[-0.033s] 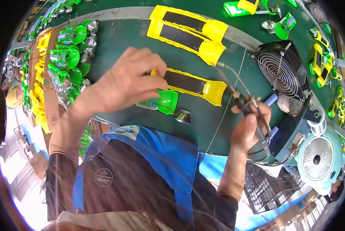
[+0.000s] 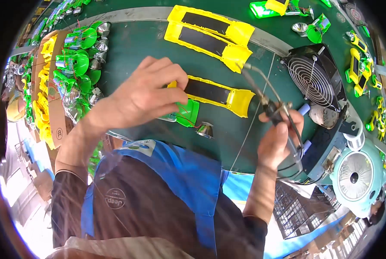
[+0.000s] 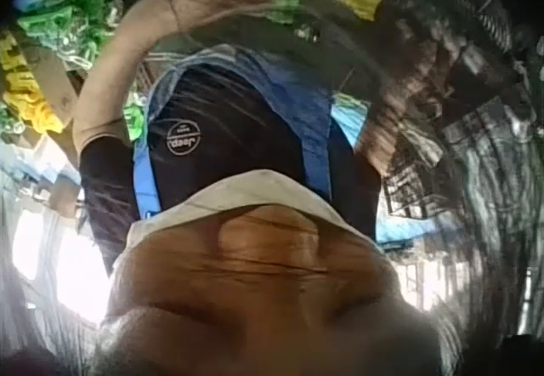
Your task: Soldering electrical wires and circuit boards into plastic solar lamp housings on an assembly line.
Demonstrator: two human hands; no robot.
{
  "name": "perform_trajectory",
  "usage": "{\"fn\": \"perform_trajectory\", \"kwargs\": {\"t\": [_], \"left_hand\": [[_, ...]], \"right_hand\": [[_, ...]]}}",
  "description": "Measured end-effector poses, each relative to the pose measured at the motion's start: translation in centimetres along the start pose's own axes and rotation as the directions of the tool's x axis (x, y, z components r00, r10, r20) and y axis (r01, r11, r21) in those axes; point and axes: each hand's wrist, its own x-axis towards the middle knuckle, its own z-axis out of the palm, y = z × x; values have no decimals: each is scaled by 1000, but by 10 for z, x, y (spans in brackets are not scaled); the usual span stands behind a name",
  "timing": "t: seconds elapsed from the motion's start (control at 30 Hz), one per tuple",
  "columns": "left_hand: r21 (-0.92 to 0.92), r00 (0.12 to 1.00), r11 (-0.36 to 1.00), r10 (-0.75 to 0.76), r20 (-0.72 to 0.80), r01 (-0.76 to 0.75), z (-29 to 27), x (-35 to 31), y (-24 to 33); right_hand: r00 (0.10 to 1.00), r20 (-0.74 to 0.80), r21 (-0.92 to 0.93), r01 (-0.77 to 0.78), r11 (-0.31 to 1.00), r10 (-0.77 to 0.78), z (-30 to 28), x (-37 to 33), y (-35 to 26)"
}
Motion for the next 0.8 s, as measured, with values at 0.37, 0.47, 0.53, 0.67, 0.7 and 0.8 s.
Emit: {"fn": "perform_trajectory", "kwargs": {"t": [0.37,0.47,0.53,0.67,0.7,0.8], "left_hand": [[-80,960,997,-43,-277,22,51,0,28],[-78,921,989,-144,-363,124,58,0,35],[81,921,976,-162,-355,203,62,-1,32],[255,951,934,-190,-243,252,58,4,34],[302,962,928,-154,-223,219,58,6,32],[308,980,930,-176,-97,198,51,14,31]], "right_hand": [[997,30,189,-74,979,70,63,-1,23],[995,71,294,-92,951,75,73,-20,20],[989,98,320,-136,938,110,61,-25,18],[943,246,348,-302,887,225,27,-17,7],[925,279,337,-346,876,258,9,-10,7],[888,345,258,-402,878,306,-17,9,-3]]}}
